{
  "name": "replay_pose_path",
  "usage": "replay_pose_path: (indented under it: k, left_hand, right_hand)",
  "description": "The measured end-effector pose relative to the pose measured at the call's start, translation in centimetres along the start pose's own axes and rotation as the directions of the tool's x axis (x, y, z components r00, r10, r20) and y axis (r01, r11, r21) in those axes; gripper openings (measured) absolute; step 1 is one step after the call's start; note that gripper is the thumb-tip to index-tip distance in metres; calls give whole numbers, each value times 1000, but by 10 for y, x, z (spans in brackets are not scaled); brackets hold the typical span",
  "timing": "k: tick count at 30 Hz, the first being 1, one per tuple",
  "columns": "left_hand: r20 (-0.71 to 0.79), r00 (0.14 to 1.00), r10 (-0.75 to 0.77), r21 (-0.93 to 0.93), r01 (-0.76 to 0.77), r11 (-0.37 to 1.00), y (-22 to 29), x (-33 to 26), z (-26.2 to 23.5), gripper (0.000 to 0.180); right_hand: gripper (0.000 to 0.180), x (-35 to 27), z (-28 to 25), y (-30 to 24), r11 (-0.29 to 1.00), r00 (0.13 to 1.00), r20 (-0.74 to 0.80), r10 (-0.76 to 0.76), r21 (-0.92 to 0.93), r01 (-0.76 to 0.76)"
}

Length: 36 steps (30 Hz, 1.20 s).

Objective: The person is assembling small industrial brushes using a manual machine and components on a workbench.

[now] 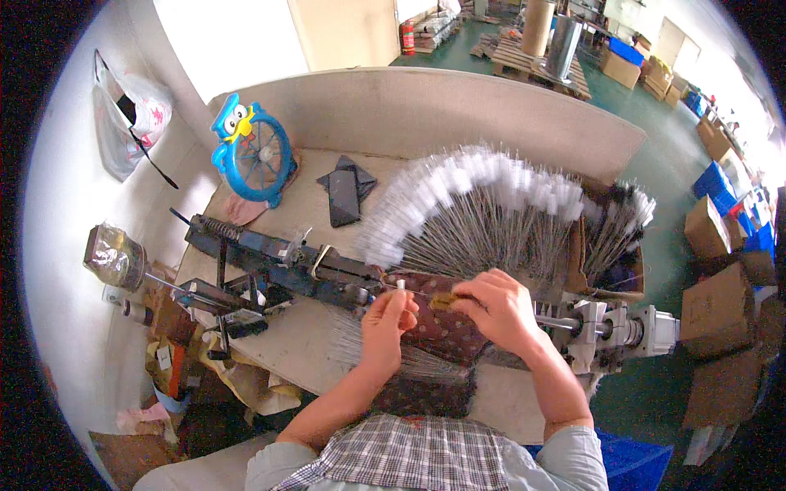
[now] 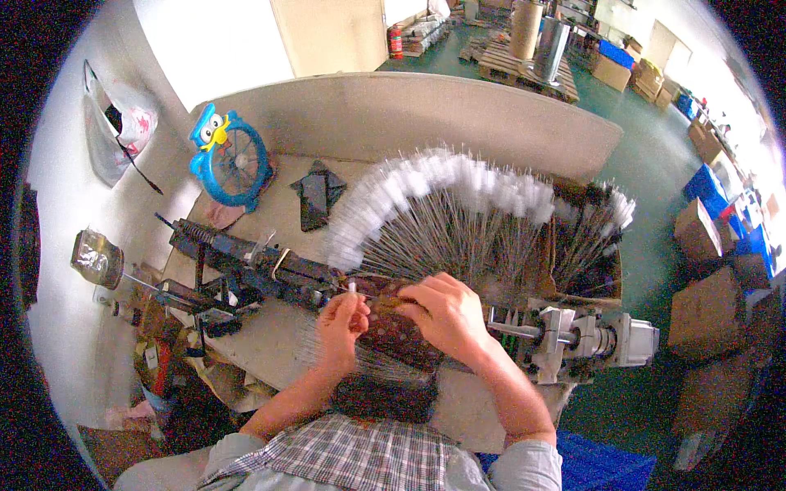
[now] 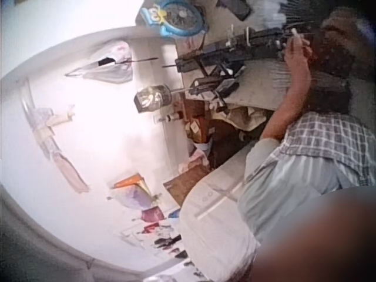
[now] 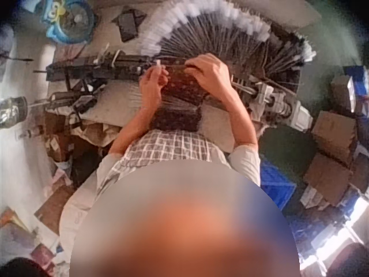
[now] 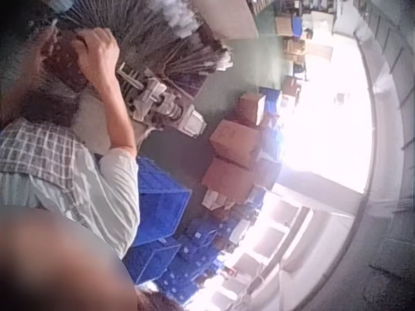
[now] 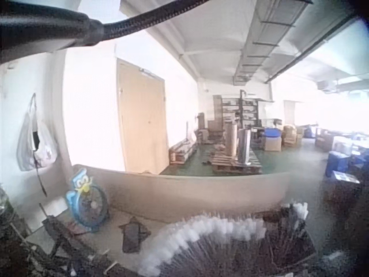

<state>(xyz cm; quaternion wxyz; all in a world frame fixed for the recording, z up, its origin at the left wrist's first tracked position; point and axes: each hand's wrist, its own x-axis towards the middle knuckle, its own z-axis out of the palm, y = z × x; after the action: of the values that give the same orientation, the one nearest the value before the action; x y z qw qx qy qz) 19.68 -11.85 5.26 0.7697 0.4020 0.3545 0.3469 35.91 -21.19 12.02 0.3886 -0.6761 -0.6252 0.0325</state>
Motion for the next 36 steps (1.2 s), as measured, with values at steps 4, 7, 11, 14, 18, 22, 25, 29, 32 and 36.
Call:
replay_pose_path:
  k: [4, 7, 11, 14, 18, 22, 25, 29, 32, 36]
  left_hand:
    - [-45, 995, -93, -103, 88, 991, 19, -6, 2, 15]
    - [5, 992, -125, -139, 125, 982, 18, -3, 0, 17]
    - [15, 993, -113, -105, 114, 988, 15, 0, -7, 22]
    - [25, 994, -104, 26, 104, 994, 11, 3, -11, 28]
    - [82, 986, -142, 21, 141, 990, 21, 2, -6, 38]
    - [36, 984, -175, -271, 179, 946, 17, 3, -3, 46]
    - [9, 982, -190, -349, 181, 920, 6, 6, -7, 41]
    - [-51, 990, -131, -411, 98, 906, 7, 1, -2, 33]
    - [-19, 995, -98, -332, 86, 939, 2, 6, -3, 23]
    - [-97, 991, -89, -344, 50, 938, 5, 6, 3, 13]
  right_hand:
    - [12, 30, 33, -16, 984, 992, -125, -17, -178, -6]
    - [11, 36, 65, -2, 973, 1000, -26, 15, -232, -21]
    - [17, 38, 59, -14, 995, 991, 94, 91, -57, -85]
    - [19, 40, 54, -17, 984, 977, 121, 177, -28, -175]
    - [20, 42, 57, -13, 944, 930, 230, 287, 99, -316]
    - [21, 33, 64, -23, 986, 986, 34, 162, 43, -164]
    - [25, 26, 68, -40, 982, 998, -52, 45, -179, -53]
    - [25, 24, 76, -34, 975, 991, -137, 10, -219, -40]
    - [23, 22, 68, -26, 977, 980, -181, -87, -209, 48]
    - [24, 21, 64, -25, 973, 978, -156, -142, -202, 109]
